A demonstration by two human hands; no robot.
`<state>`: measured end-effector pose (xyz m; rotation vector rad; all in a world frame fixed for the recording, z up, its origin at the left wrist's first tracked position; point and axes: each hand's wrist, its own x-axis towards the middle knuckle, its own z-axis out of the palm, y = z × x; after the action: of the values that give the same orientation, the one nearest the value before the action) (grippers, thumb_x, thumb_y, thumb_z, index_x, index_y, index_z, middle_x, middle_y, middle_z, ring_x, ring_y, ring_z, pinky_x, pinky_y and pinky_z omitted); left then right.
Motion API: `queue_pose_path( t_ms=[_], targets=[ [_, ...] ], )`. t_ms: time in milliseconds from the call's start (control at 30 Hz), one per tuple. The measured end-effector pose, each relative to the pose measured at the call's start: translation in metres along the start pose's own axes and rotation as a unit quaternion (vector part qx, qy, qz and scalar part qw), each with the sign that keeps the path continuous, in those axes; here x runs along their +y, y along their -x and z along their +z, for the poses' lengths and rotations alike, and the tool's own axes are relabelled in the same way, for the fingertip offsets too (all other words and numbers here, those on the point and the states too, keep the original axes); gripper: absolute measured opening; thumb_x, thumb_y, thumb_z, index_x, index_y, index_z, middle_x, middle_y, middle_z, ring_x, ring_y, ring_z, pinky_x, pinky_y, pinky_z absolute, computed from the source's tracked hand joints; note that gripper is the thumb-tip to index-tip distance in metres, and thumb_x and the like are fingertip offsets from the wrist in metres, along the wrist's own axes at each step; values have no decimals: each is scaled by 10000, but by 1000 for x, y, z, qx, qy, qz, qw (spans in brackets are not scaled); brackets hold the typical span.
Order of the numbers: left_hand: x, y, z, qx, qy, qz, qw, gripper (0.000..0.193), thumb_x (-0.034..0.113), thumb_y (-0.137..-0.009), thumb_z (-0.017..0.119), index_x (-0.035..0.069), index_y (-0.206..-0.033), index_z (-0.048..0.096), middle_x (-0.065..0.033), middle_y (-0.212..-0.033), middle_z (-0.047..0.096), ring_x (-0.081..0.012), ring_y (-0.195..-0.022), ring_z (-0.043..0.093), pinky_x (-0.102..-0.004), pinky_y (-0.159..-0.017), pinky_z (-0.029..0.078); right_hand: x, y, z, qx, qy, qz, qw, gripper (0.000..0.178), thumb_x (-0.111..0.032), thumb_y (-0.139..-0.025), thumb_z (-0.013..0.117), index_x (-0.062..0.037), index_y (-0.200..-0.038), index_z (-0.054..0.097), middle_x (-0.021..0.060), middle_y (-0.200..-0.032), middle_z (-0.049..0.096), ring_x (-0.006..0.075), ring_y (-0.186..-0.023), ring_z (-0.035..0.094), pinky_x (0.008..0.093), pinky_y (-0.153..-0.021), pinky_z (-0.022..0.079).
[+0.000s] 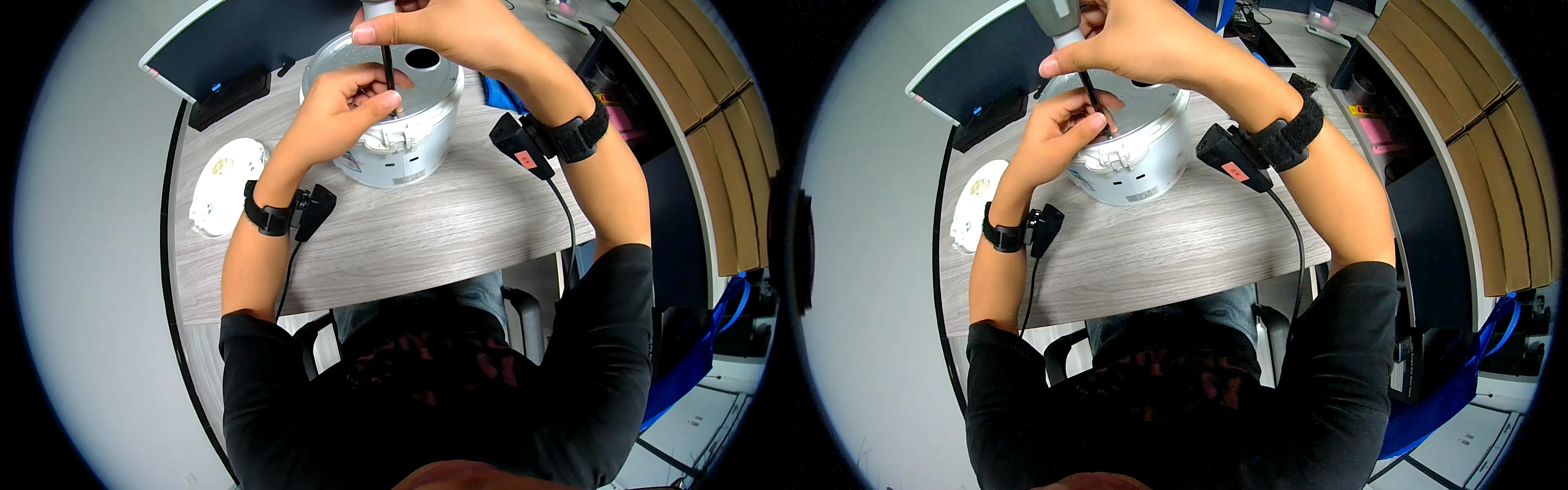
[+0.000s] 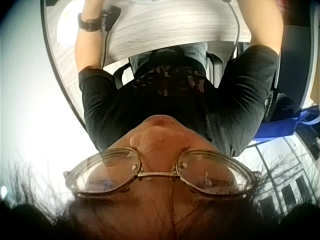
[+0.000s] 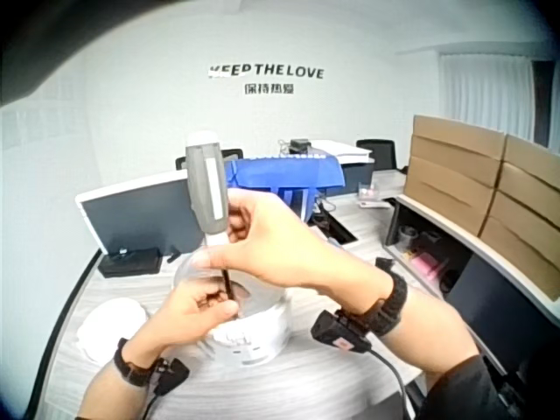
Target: The person assembles a white cylindrical appliance by first removing a small plastic piece from the base, then placing the lid on top. They remove the lid, use a screwdriver to tighten screws on the metal top, and reattach the lid.
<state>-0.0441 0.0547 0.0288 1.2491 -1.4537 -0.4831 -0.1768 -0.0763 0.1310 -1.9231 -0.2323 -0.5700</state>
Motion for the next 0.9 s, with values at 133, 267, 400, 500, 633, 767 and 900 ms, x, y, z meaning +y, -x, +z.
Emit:
queue_pose_path(
  t_ms=[133,267,400,500,633,767,900],
  targets=[
    [-4,3,-9,-41,-36,-21,998,199,177,-942,648,-10,-982,703,-32,-838,685,-75,-758,594,-234,-683,471,-20,-5,-32,-169,-155,75,971,419,-130,-833,780,39,-1165,587,42,-920,664,87,-807,596,241,-731,500],
    [0,-2,-6,-53,-80,-22,995,168,140,-894,658,4,-983,699,-8,-826,634,-91,-731,551,-246,-674,455,9,-2,-3,47,73,22,996,415,-184,-829,792,39,-1126,606,44,-889,653,97,-798,590,254,-726,501],
    [11,-4,-13,-102,-172,27,979,165,51,-788,630,19,-943,677,-19,-779,560,-125,-700,502,-276,-654,432,0,-1,-6,37,121,46,991,391,-204,-816,803,33,-1073,628,59,-890,654,110,-810,592,266,-738,501],
    [16,-8,-13,-125,-202,11,971,200,16,-736,594,25,-926,656,-41,-767,543,-156,-697,504,-295,-649,425,1,2,-9,27,131,37,990,380,-195,-811,804,29,-1065,631,66,-894,656,117,-817,595,274,-752,501],
    [21,-8,-13,-134,-211,-13,968,207,8,-729,571,25,-921,646,-62,-769,540,-187,-698,521,-313,-643,424,1,0,-10,-4,121,30,992,377,-159,-808,794,34,-1083,623,74,-914,652,140,-847,598,293,-779,499],
    [21,-9,-13,-139,-221,-15,965,188,12,-733,559,10,-905,635,-82,-780,542,-217,-698,527,-335,-644,426,-8,0,-9,-26,119,27,992,407,-121,-825,758,26,-1160,580,99,-1030,622,172,-954,578,311,-858,481],
    [19,-10,-12,-141,-239,15,960,178,29,-736,569,3,-906,618,-96,-787,534,-234,-711,519,-351,-649,423,-6,0,-12,-38,87,-21,995,464,-115,-838,735,25,-1234,538,121,-1121,593,198,-1033,556,323,-921,459]
  ],
)
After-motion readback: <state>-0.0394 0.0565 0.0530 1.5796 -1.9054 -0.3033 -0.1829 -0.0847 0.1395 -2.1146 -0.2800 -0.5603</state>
